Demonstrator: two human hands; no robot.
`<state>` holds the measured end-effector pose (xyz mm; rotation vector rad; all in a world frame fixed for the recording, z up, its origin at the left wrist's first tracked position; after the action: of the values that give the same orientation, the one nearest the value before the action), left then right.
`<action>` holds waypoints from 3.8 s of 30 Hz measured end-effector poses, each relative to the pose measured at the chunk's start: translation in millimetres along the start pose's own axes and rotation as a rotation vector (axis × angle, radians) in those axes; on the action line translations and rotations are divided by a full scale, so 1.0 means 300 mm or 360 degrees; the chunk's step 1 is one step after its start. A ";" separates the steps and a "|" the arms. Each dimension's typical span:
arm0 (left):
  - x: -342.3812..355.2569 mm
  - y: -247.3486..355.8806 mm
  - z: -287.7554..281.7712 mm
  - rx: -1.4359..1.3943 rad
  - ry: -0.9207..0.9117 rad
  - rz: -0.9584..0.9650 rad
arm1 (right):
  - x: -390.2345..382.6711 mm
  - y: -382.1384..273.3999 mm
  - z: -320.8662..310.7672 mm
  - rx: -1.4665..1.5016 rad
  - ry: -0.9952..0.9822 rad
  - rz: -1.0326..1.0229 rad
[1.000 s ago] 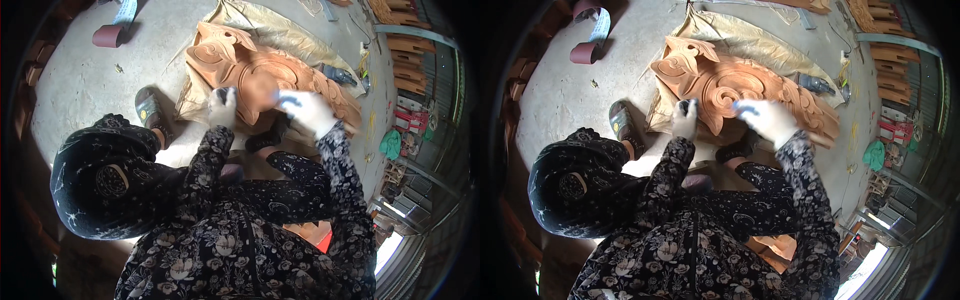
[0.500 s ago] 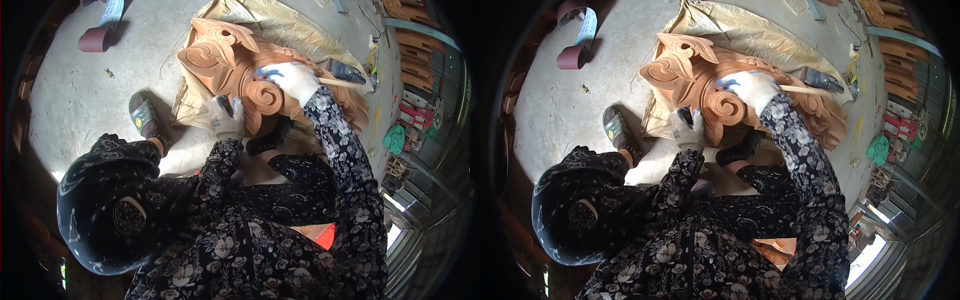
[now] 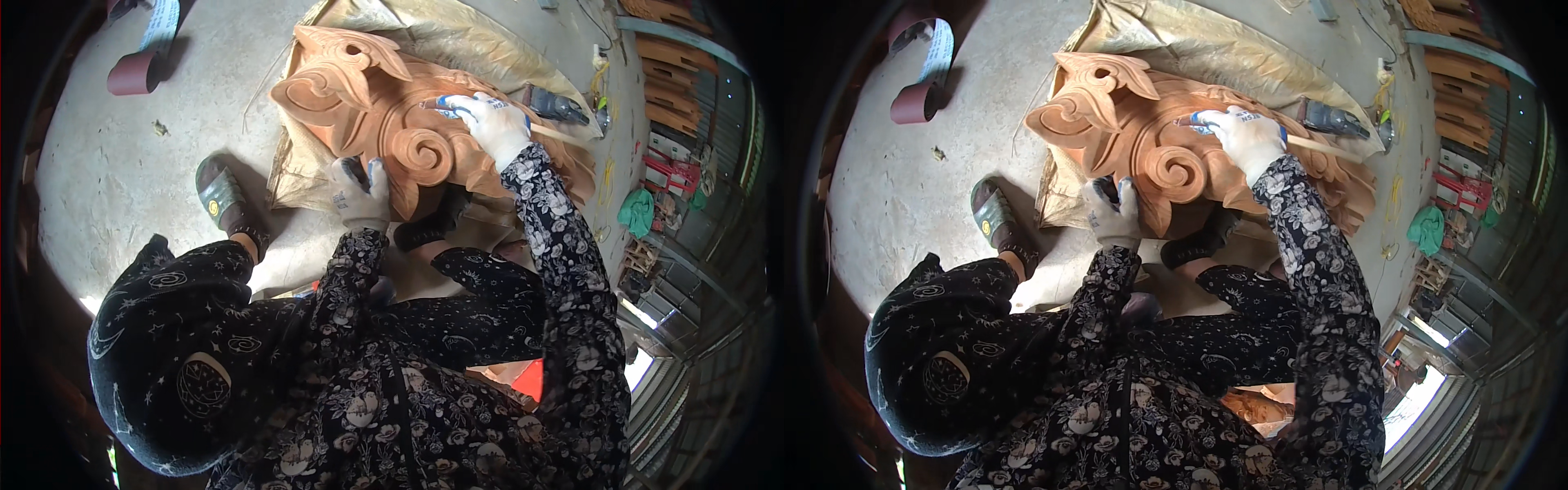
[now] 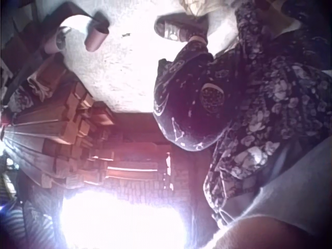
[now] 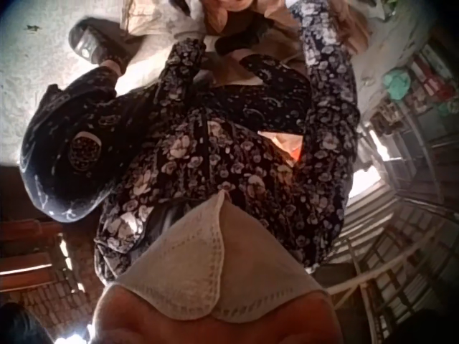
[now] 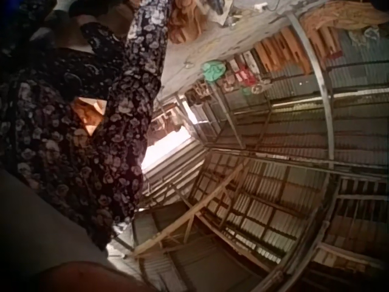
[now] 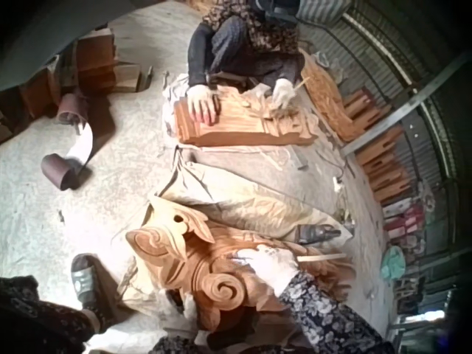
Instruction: Sanding and cleaning an intricate wood carving using sandpaper and a brush.
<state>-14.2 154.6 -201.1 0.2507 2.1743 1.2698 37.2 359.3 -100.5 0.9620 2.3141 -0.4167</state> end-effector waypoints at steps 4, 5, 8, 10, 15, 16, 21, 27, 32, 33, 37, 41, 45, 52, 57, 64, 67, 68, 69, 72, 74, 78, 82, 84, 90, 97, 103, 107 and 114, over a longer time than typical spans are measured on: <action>-0.065 0.051 -0.036 -0.0106 0.0079 0.0173 | -0.279 0.071 -0.213 -0.0383 0.0453 0.0292; -0.077 0.066 -0.055 -0.0156 0.0086 0.0199 | -0.323 0.053 -0.223 -0.0383 0.0442 0.0279; -0.089 0.115 -0.134 -0.0251 0.0112 0.0267 | -0.343 -0.084 -0.224 -0.0391 0.0508 -0.0017; -0.090 0.161 -0.212 -0.0223 0.0268 0.0398 | -0.306 -0.194 -0.195 -0.0531 0.0541 -0.0367; -0.020 0.140 -0.233 -0.0262 0.0132 0.0195 | -0.199 -0.116 -0.192 -0.0625 0.0589 -0.0183; -0.001 0.147 -0.249 -0.0206 0.0212 0.0248 | -0.186 -0.098 -0.196 -0.0496 0.0588 -0.0194; 0.085 0.114 -0.181 -0.0098 0.0051 0.0187 | -0.129 -0.003 -0.169 -0.0339 0.0396 0.0306; 0.057 0.024 -0.057 0.0231 -0.0290 0.0027 | -0.214 -0.025 -0.107 -0.0616 -0.0303 0.0139; 0.024 0.038 -0.058 0.0451 -0.0074 0.0147 | -0.308 0.097 -0.203 0.0045 0.0194 0.0280; 0.021 0.048 -0.059 0.0393 -0.0039 0.0150 | -0.289 0.081 -0.216 -0.0081 0.0407 0.0173; 0.004 0.072 -0.017 0.0269 -0.0201 0.0029 | -0.116 0.030 -0.103 -0.0416 0.0556 -0.0053; 0.002 0.135 -0.051 0.0172 -0.0019 0.0196 | -0.127 0.157 -0.137 -0.0310 0.0692 0.0192; -0.012 0.156 -0.087 0.0126 0.0085 0.0340 | -0.329 0.304 -0.207 -0.0397 0.0385 0.0545; -0.021 0.094 -0.087 0.0387 0.0000 0.0097 | -0.148 -0.049 -0.191 -0.0324 0.0767 0.0027; 0.002 0.071 -0.049 0.0289 -0.0144 0.0190 | -0.153 0.213 -0.046 -0.0050 0.0613 0.0396; -0.011 -0.029 -0.095 0.0353 -0.0143 -0.0071 | -0.368 0.391 -0.052 -0.0364 0.0141 0.0648; 0.004 0.002 -0.137 0.0448 0.0003 0.0017 | -0.231 0.073 -0.164 -0.0321 0.0529 0.0069; 0.012 0.009 -0.126 0.0333 -0.0058 0.0022 | -0.156 -0.013 -0.153 -0.0438 0.0506 -0.0014; 0.025 0.019 -0.118 0.0213 -0.0093 0.0046 | -0.079 -0.077 -0.125 -0.0472 0.0432 -0.0075; 0.058 0.006 -0.100 0.0105 -0.0117 -0.0061 | 0.017 -0.072 -0.112 -0.0225 0.0667 -0.0056; 0.075 0.007 -0.095 0.0116 -0.0071 -0.0018 | 0.015 0.057 -0.090 -0.0077 0.0741 0.0131; 0.084 0.000 -0.096 0.0262 0.0033 0.0070 | -0.080 0.280 -0.074 -0.0312 0.0445 0.0431; 0.072 -0.067 -0.059 0.0291 -0.0166 -0.0211 | -0.119 0.211 -0.127 -0.0483 0.0106 0.0413; 0.065 -0.047 -0.041 0.0227 -0.0218 -0.0117 | -0.088 0.100 -0.175 -0.0511 0.0236 0.0292; 0.008 0.014 -0.037 0.0240 -0.0035 0.0138 | 0.030 0.051 -0.098 -0.0418 0.0291 -0.0130; -0.043 0.064 0.011 0.0144 -0.0111 0.0261 | -0.299 0.370 -0.080 -0.0356 0.0080 0.0305; -0.085 0.062 0.083 0.0294 -0.0263 0.0196 | -0.401 0.316 -0.202 -0.0403 0.0489 0.0227; -0.142 0.069 0.118 0.0350 -0.0372 0.0103 | -0.354 0.360 -0.043 -0.0184 0.0295 0.0085; -0.128 0.178 0.034 0.0248 -0.0118 0.0407 | -0.637 0.434 0.061 0.0128 0.0132 0.0376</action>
<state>15.4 172.9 -144.2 0.6475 2.2319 1.2033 246.4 337.7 -2.2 1.2978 2.2356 -0.3801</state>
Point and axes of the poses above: each hand's wrist, its own x-axis towards the middle knuckle, its own z-axis out of the palm, y = z × x, the point moved 9 cm from there along x, towards the middle knuckle, and after that the axes turned 6 degrees about x, right-handed, at the moved point
